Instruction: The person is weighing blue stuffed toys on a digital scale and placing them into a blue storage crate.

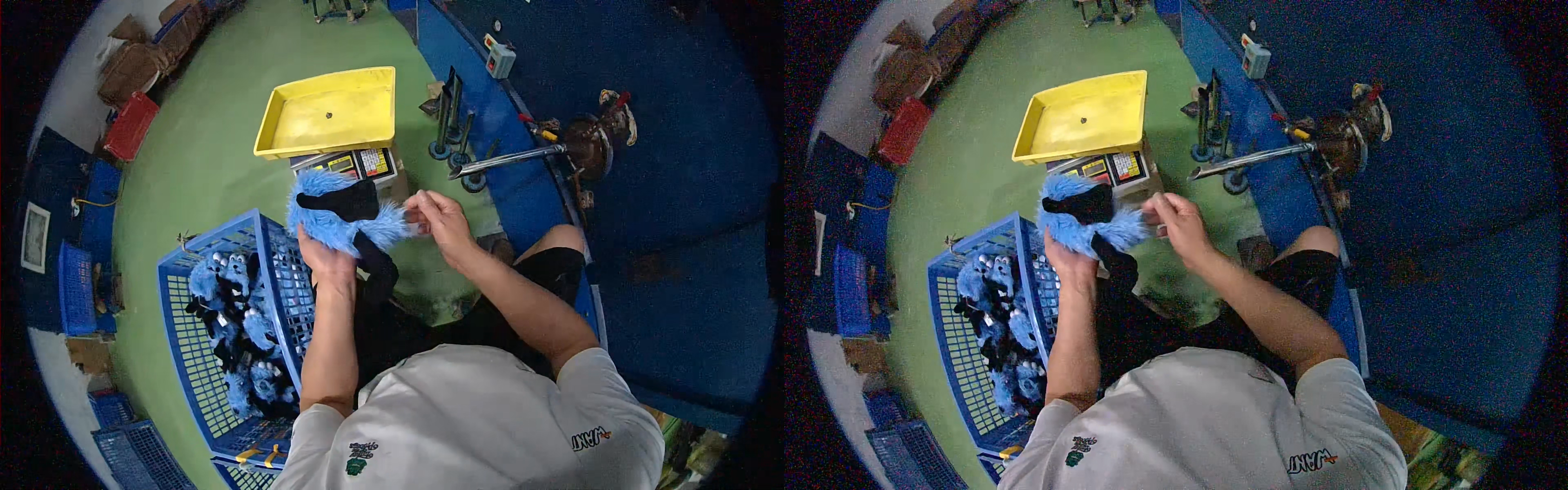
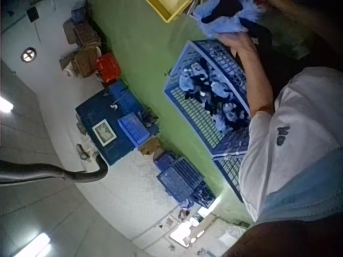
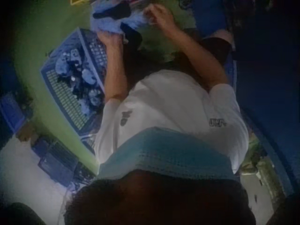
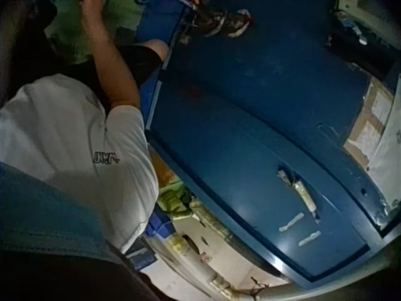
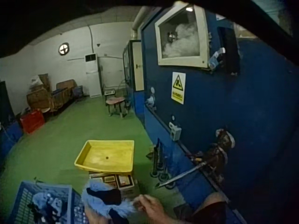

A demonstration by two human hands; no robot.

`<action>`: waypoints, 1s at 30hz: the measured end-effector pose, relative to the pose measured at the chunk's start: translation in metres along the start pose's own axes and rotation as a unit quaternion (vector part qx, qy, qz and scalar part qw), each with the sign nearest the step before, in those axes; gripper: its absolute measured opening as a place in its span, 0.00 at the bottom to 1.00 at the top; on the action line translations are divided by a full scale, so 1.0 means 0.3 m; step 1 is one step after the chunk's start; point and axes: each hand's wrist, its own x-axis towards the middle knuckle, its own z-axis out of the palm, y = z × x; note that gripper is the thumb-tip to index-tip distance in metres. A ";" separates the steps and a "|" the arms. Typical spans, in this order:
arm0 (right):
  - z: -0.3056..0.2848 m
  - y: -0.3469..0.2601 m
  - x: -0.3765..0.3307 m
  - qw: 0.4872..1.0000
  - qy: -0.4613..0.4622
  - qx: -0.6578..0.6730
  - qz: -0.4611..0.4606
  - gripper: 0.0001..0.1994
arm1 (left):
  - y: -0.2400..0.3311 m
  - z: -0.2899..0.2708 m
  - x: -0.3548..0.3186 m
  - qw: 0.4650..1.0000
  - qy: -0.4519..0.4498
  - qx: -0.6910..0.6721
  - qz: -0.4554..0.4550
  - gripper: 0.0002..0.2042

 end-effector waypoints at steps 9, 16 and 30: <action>0.052 0.141 -0.057 0.972 -0.014 0.184 0.148 0.13 | -0.016 -0.006 0.013 0.999 -0.026 -0.014 -0.033 0.19; 0.089 0.131 -0.020 0.955 -0.043 0.268 0.117 0.14 | -0.005 0.005 -0.005 0.999 -0.043 -0.007 -0.023 0.23; 0.047 -0.032 0.012 0.972 0.074 0.179 -0.133 0.16 | -0.004 0.010 -0.021 0.982 0.141 0.094 0.080 0.18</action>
